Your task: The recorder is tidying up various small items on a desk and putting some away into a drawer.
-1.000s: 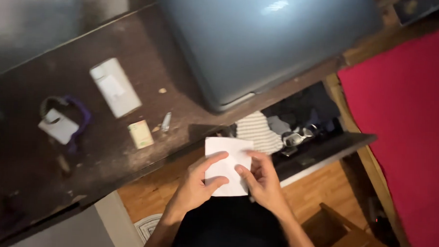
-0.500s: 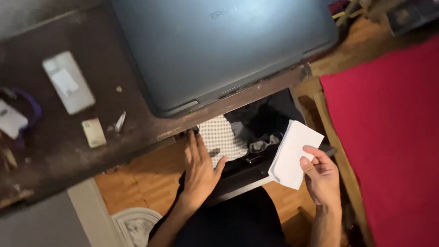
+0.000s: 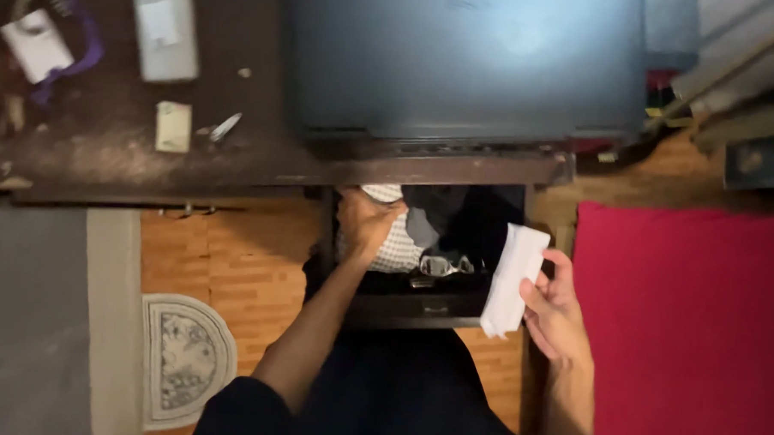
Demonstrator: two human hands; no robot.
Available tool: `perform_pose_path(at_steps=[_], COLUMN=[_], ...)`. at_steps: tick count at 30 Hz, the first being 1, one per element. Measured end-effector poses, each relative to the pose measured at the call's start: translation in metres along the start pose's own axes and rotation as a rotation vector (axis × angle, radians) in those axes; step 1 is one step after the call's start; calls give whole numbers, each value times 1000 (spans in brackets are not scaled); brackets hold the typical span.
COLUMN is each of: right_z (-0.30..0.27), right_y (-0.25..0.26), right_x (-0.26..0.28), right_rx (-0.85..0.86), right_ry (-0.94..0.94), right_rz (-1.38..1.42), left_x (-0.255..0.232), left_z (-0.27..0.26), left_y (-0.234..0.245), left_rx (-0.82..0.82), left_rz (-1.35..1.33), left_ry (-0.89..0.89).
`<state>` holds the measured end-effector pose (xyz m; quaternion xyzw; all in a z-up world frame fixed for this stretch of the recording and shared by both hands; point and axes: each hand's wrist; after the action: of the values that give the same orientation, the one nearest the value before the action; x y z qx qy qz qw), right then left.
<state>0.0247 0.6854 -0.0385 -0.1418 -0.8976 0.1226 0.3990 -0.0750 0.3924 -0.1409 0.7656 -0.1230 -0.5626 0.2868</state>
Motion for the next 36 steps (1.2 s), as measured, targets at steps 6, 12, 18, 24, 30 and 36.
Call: perform_pose_path(at_steps=[6,12,18,24,30,36], right_z=[19,24,47,6,6,-10], right_y=[34,32,104,41,6,-130], right_x=[-17,-16,-41,-8,-2,10], right_rx=[194,100,292,441,625,653], right_ry=[-23,-91,-240,-46,-116,-165], right_rz=[84,-68,51,-243,-180,-543], left_x=[17,26,34,12,-33,-47], left_z=[-5,-16,21,18,-9,-31], left_y=[-8,-18,-21,-2,-9,-8], left_rx=[-1,57,89,261,235,254], left_rz=[-91,246,-232,-384,138,160], left_ry=[-148,-313,-138,62,-149,-219])
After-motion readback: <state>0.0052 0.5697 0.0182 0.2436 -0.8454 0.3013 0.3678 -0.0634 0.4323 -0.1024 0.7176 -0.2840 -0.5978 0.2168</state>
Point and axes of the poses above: each hand's wrist, its own z-axis towards the middle knuckle, its own y-axis out of the back of the hand, x = y × z, and after that the axes turned 12 degrees about -y, right-handed
